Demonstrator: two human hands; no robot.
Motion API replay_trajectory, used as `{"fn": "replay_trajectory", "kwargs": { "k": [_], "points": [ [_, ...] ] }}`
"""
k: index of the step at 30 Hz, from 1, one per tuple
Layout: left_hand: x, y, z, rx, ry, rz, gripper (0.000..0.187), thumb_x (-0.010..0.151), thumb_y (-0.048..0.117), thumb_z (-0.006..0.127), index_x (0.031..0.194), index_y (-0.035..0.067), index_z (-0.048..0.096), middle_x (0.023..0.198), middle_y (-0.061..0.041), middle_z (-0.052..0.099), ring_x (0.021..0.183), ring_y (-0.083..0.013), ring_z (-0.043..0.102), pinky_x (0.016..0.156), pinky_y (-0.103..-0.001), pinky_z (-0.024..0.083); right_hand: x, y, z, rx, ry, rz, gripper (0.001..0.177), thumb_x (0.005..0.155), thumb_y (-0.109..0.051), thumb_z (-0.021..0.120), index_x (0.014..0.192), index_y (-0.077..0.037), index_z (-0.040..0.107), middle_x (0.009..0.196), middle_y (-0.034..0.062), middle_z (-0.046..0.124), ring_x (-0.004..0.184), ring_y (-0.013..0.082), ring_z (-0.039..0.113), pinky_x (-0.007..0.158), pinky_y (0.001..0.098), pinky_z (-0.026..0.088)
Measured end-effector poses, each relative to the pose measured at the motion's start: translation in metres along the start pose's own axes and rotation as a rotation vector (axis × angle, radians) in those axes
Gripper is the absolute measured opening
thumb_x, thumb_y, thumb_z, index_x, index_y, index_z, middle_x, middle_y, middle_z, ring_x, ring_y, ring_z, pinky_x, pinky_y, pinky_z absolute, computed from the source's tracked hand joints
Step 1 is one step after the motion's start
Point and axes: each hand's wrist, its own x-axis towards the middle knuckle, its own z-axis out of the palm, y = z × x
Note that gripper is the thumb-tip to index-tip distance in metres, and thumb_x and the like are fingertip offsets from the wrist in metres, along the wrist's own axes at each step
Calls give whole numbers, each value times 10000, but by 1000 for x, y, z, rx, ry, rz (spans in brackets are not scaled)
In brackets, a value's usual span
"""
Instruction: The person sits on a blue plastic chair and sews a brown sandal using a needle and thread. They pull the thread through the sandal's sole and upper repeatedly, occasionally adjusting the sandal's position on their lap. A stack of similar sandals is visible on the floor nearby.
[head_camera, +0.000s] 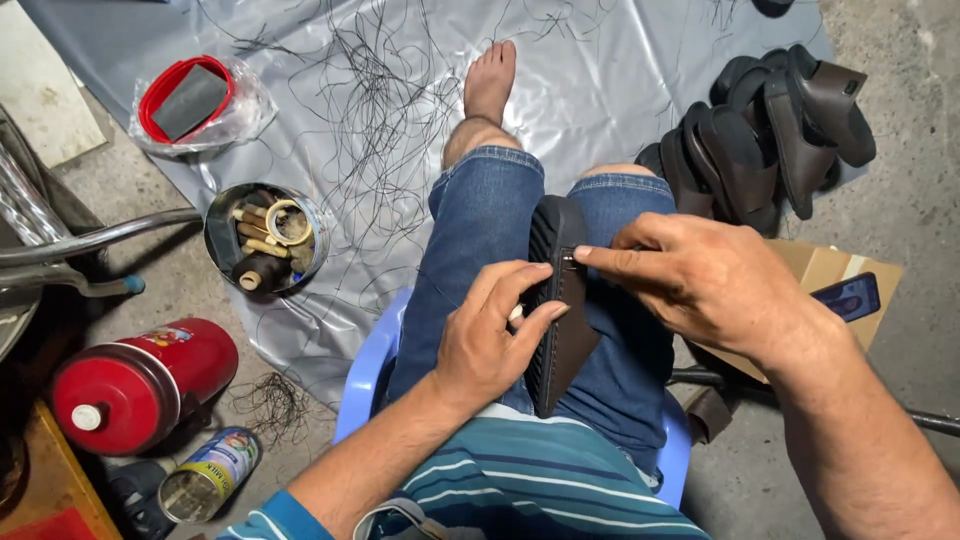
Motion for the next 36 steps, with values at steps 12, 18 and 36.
{"fn": "replay_trajectory", "kwargs": {
  "k": [12, 18, 36],
  "points": [
    [-4, -4, 9, 30, 130, 72, 359, 825, 161, 690, 1139, 83, 535, 1050, -81, 587, 928, -195, 633, 770, -261, 558, 4, 1, -3, -70, -52, -12, 471, 807, -161, 544, 1249, -320, 518, 864, -59, 529, 702, 151, 555, 324, 294, 420],
    [-7, -5, 12, 10, 124, 127, 342, 856, 67, 653, 1177, 67, 533, 1074, -148, 576, 945, -237, 643, 770, -277, 573, 11, -20, -8, -171, -135, 162, 392, 817, -248, 514, 1199, -313, 570, 758, -51, 497, 557, 196, 547, 274, 374, 444],
    [-10, -18, 21, 10, 143, 202, 441, 881, 34, 686, 1255, 131, 473, 1091, -114, 552, 985, -225, 661, 773, -303, 605, 29, -19, 8, 50, 150, 17, 67, 837, -153, 585, 853, -91, 566, 761, 22, 586, 647, 191, 573, 515, 293, 432]
  ]
}}
